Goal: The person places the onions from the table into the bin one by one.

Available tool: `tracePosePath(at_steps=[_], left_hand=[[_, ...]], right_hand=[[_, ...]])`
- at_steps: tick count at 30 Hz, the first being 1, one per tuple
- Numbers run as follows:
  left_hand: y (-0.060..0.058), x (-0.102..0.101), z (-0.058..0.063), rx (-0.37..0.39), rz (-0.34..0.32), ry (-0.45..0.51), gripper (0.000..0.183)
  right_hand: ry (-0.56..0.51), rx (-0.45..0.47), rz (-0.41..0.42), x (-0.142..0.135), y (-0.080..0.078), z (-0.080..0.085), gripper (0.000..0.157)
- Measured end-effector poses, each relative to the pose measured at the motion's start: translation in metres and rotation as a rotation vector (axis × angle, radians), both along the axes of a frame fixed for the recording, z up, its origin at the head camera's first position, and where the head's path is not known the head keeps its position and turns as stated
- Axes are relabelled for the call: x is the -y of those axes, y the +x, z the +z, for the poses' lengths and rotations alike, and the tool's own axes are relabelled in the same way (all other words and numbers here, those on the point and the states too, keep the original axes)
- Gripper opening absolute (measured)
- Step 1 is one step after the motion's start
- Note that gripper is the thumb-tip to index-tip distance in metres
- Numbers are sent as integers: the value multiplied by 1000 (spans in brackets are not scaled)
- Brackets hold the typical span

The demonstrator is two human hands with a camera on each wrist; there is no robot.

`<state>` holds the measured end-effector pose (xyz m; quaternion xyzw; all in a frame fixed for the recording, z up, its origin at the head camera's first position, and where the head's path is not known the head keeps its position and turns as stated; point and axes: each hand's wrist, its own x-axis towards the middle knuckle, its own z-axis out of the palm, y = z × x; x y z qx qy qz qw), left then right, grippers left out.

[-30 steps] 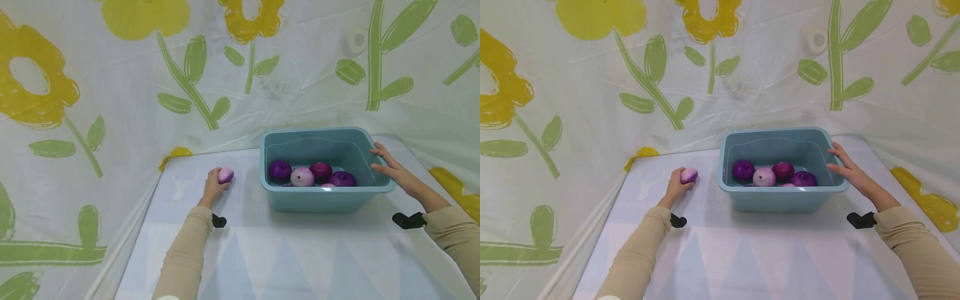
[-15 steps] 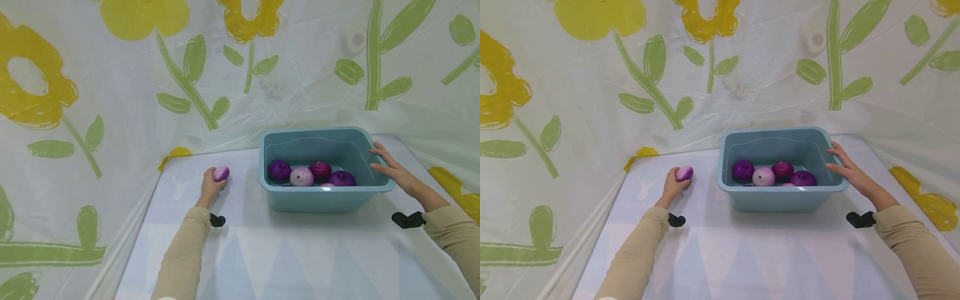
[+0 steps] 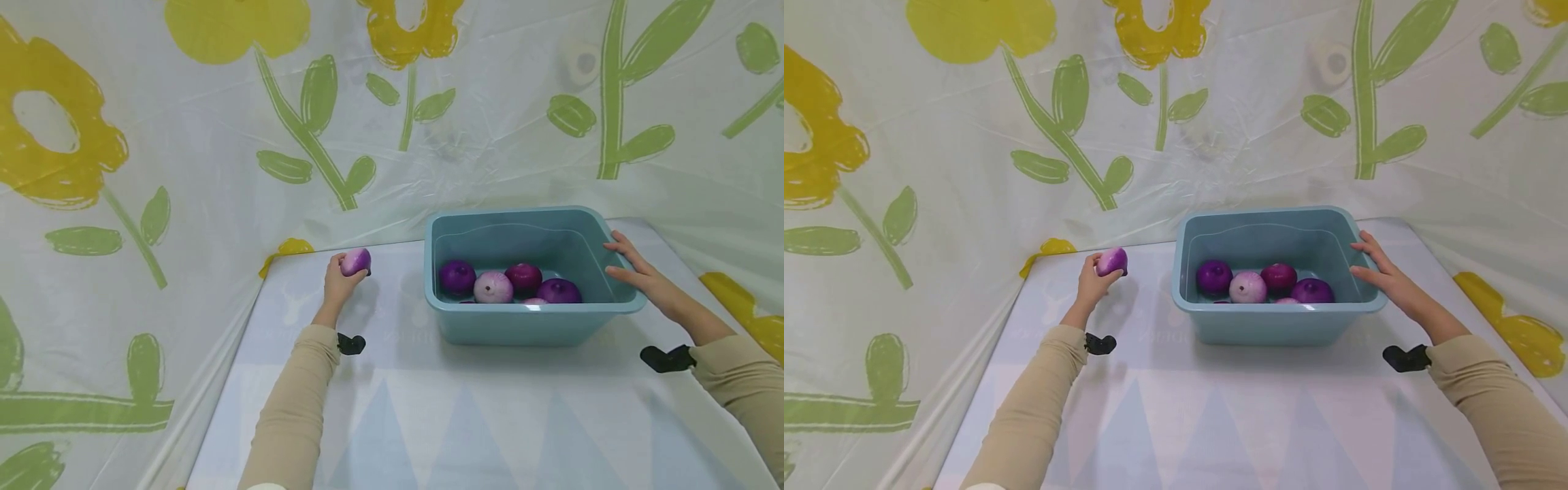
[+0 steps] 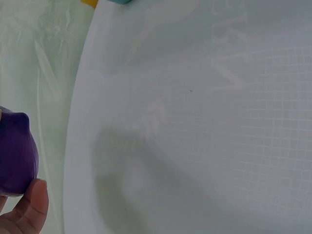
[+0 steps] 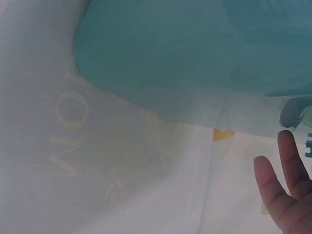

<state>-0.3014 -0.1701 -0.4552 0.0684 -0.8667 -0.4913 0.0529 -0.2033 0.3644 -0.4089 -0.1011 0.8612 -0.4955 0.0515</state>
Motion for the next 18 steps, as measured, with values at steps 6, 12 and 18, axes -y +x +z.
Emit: tracePosePath(at_steps=[6,12,18], left_hand=[[-5,-2,17,-36,-3,47,63],[-9,-8,37,-38,-15,80,63],[-11,-17,63,-71,-53,101,64]], right_hand=[[-11,-9,10,0,1,0,58],[-9,-9,5,0,2,-1,59],[-16,-9,11,0,2,-1,59]])
